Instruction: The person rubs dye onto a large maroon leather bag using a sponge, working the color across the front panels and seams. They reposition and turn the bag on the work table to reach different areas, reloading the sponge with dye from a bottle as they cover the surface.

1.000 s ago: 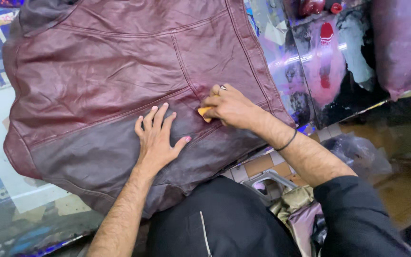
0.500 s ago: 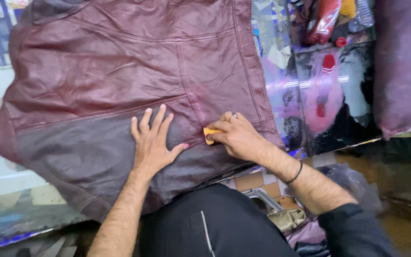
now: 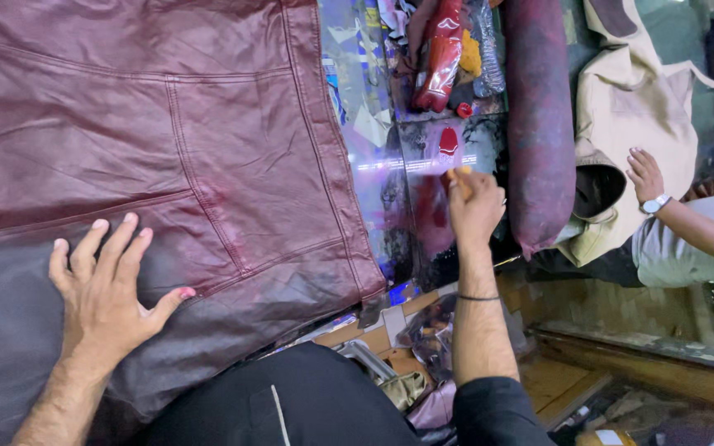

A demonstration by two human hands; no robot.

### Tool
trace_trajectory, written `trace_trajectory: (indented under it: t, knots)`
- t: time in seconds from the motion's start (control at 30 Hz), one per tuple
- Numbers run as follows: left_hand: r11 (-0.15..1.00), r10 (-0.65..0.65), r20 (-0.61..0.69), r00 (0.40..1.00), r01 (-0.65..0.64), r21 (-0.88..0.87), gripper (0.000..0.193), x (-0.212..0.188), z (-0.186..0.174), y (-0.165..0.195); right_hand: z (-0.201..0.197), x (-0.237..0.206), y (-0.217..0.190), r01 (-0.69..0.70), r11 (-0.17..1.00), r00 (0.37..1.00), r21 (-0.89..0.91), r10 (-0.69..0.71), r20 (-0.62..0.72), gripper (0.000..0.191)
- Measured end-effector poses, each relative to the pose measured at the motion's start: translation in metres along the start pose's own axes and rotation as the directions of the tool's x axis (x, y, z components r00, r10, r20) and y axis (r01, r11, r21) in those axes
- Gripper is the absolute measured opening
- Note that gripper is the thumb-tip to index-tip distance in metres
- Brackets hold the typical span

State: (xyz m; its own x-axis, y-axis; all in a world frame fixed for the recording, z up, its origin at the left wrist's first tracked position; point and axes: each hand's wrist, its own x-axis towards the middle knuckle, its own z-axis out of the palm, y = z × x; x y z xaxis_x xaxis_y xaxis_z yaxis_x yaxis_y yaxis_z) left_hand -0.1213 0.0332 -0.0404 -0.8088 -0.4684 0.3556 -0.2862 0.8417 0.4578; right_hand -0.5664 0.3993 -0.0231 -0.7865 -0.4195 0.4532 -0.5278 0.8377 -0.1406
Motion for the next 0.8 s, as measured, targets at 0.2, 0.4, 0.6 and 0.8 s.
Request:
trace_trajectory:
  t: [0.2,0.4,0.6,0.8]
  knots:
    - [0.999,-0.029,-0.022,0.999,0.029,-0.035,0.084,-0.001,0.001,0.001,0.042,0.033,0.004,-0.117,0.989,0.992,-0.085,0.114,-0.046,0.026]
    - [0.999,-0.047,-0.021,0.999,0.047,-0.007,0.082,0.001,-0.001,-0.002,-0.008,0.004,0.009,-0.141,0.989,0.924,-0.042,0.146,0.354,0.024]
    - [0.998,-0.058,-0.012,0.998,0.058,-0.011,0.077,-0.004,0.001,0.0,-0.001,0.013,-0.002,0.075,0.997,0.996,0.0,-0.075,0.048,0.027]
    - [0.999,-0.041,-0.036,0.999,0.041,-0.002,0.075,-0.002,-0.001,0.0,-0.018,-0.022,0.015,-0.045,0.999,0.97,-0.022,0.049,0.236,0.026]
